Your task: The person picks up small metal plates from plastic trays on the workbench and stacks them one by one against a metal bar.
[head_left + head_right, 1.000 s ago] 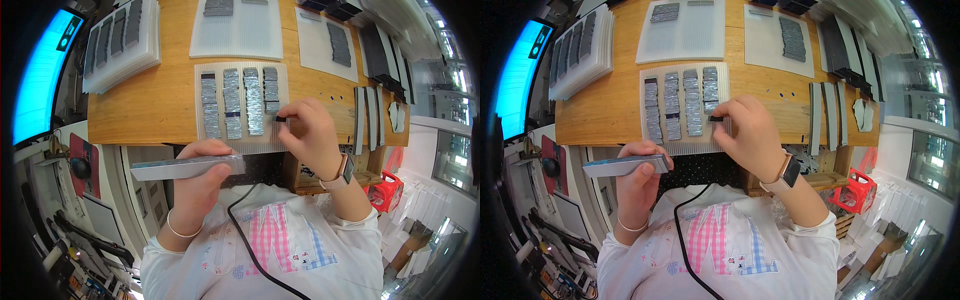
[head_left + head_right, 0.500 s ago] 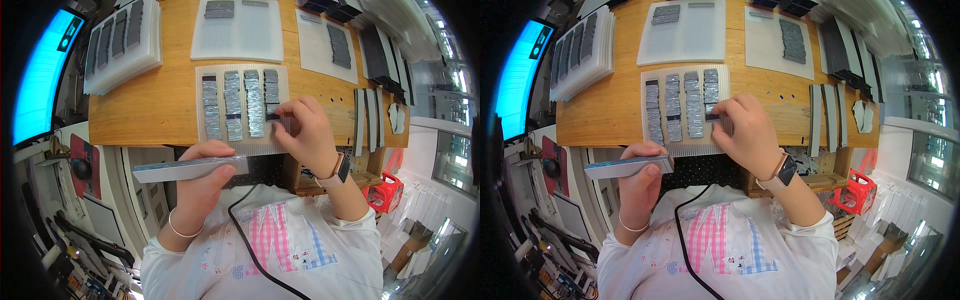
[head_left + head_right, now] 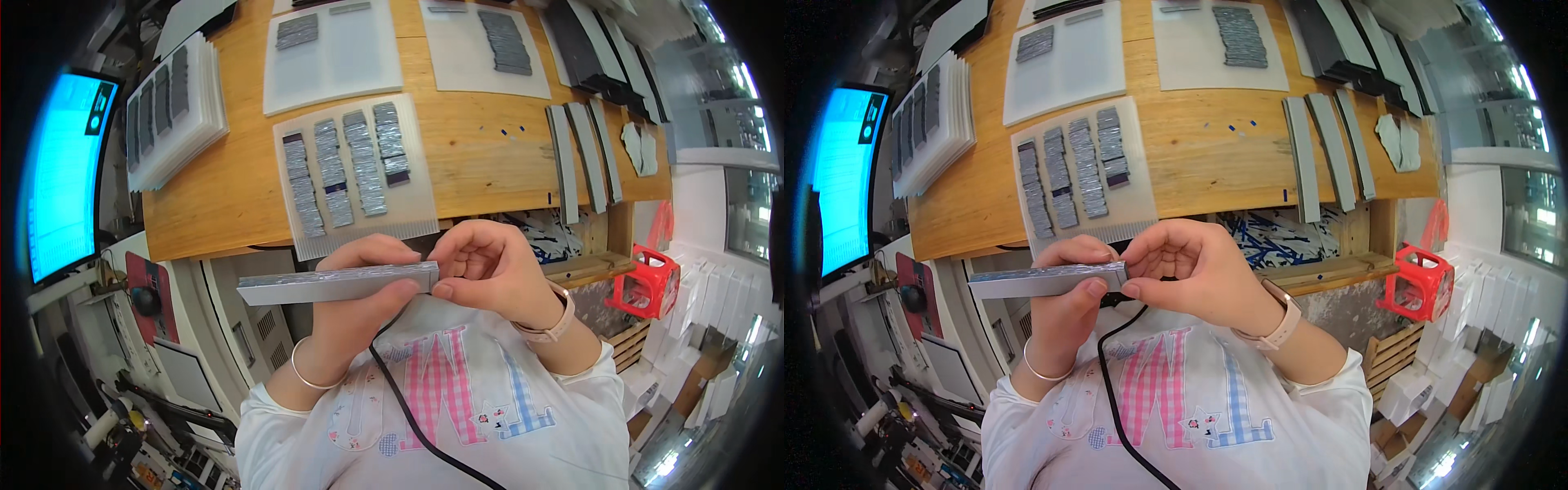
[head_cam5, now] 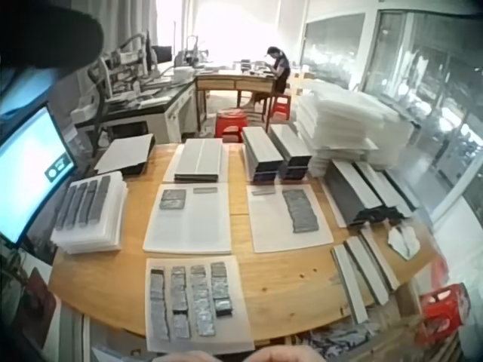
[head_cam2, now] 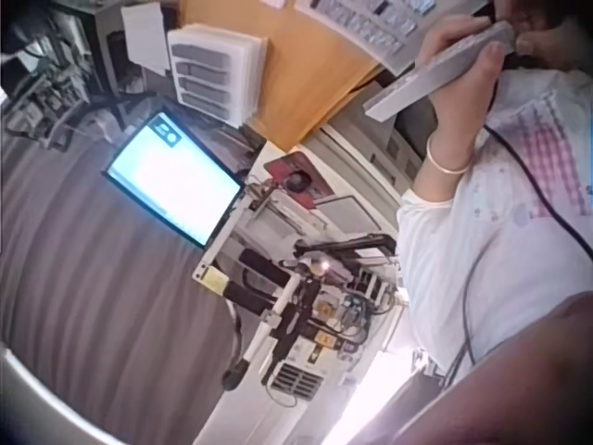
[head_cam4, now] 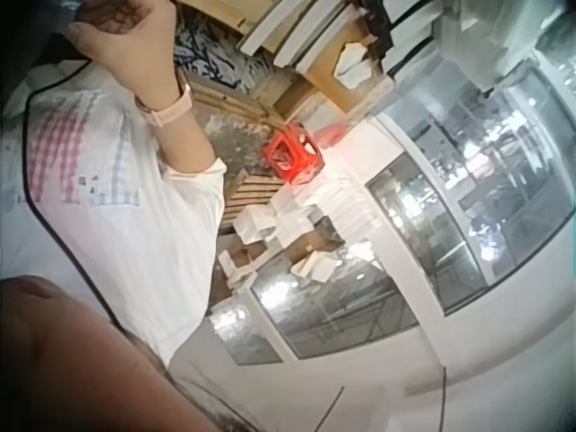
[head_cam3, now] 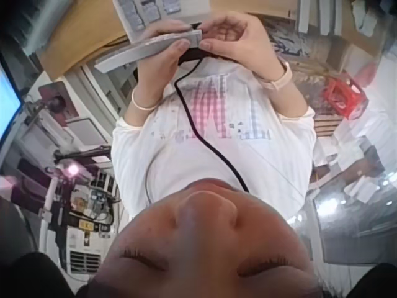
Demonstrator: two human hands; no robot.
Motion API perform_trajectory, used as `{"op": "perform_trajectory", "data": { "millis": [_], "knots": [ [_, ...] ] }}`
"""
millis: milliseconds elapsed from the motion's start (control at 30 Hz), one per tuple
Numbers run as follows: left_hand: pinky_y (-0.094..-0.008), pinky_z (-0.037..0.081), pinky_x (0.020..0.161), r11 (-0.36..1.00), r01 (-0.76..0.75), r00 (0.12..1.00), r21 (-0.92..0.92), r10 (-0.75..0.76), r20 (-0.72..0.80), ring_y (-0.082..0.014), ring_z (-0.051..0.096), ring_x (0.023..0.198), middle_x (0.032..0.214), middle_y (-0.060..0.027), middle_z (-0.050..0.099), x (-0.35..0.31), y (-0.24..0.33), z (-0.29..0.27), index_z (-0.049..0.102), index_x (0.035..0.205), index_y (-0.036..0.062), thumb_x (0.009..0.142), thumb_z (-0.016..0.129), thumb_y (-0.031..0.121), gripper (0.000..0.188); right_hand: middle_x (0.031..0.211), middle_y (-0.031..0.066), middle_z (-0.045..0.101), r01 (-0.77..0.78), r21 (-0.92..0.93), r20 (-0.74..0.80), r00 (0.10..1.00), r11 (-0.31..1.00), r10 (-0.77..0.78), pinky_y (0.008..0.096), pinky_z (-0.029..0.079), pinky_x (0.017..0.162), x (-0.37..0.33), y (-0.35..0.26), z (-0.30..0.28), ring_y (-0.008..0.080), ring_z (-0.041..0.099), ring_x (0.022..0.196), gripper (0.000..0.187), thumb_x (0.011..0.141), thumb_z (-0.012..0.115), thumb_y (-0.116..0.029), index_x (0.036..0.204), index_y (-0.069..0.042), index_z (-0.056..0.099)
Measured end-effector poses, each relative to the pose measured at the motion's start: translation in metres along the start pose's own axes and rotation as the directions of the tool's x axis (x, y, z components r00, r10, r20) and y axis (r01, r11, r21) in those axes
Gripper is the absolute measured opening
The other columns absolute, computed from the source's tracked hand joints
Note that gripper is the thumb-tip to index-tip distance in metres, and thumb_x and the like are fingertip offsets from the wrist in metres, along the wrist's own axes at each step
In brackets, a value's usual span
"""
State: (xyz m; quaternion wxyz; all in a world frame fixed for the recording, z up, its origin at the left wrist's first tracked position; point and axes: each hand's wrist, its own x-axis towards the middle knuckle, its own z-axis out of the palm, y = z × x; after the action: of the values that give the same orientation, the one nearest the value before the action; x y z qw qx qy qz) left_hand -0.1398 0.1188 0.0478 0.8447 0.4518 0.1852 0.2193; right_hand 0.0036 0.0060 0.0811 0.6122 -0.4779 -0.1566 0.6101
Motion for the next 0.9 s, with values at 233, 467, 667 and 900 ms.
{"op": "perform_trajectory", "data": {
  "millis": [233, 467, 667, 900],
  "knots": [
    [-0.0245, 0.044, 0.073, 0.995, 0.09, 0.996, 0.045, -0.089, -0.023, -0.0139, 0.055, 0.083, 0.091, -0.009, 0.059, -0.001, -0.007, 0.019, 0.06, 0.09, -0.0018, 0.07, 0.062, -0.006, 0.021, 0.077, 0.0004, 0.06, 0.024, 0.017, -0.101, 0.995, 1.0, -0.022, 0.015, 0.045, 0.057, -0.017, 0.002, -0.009, 0.0031, 0.056, 0.066, 0.023, 0.069, 0.07, 0.003, 0.088, -0.002, 0.057],
    [-0.0243, 0.044, 0.073, 0.991, 0.098, 0.994, 0.093, -0.093, -0.06, -0.0134, 0.055, 0.082, 0.092, -0.0086, 0.058, -0.001, -0.012, 0.03, 0.06, 0.091, -0.0013, 0.07, 0.061, -0.007, 0.021, 0.081, 0.0012, 0.059, 0.05, 0.065, -0.12, 0.992, 0.997, -0.042, 0.017, 0.046, 0.065, -0.026, 0.007, -0.017, 0.0046, 0.056, 0.073, 0.025, 0.07, 0.068, 0.003, 0.091, -0.002, 0.055],
    [-0.0241, 0.044, 0.072, 0.989, 0.103, 0.993, 0.109, -0.095, -0.069, -0.0134, 0.054, 0.081, 0.091, -0.0084, 0.057, 0.001, -0.014, 0.036, 0.06, 0.091, -0.0015, 0.07, 0.061, -0.007, 0.021, 0.087, 0.002, 0.058, 0.072, 0.096, -0.09, 0.994, 0.993, -0.063, 0.0204, 0.047, 0.075, -0.029, 0.01, -0.023, 0.0068, 0.056, 0.08, 0.022, 0.074, 0.065, 0.004, 0.093, 0.0, 0.054],
    [-0.0233, 0.043, 0.071, 0.994, 0.089, 0.994, 0.065, -0.085, -0.063, -0.0129, 0.054, 0.08, 0.091, -0.0082, 0.057, 0.0, -0.013, 0.042, 0.06, 0.092, -0.0021, 0.07, 0.061, -0.008, 0.022, 0.083, 0.0021, 0.059, 0.051, 0.07, -0.101, 0.994, 0.996, -0.044, 0.0196, 0.048, 0.071, -0.032, 0.007, -0.025, 0.0069, 0.057, 0.076, 0.021, 0.072, 0.067, 0.003, 0.09, 0.0, 0.056]
  ]
}}
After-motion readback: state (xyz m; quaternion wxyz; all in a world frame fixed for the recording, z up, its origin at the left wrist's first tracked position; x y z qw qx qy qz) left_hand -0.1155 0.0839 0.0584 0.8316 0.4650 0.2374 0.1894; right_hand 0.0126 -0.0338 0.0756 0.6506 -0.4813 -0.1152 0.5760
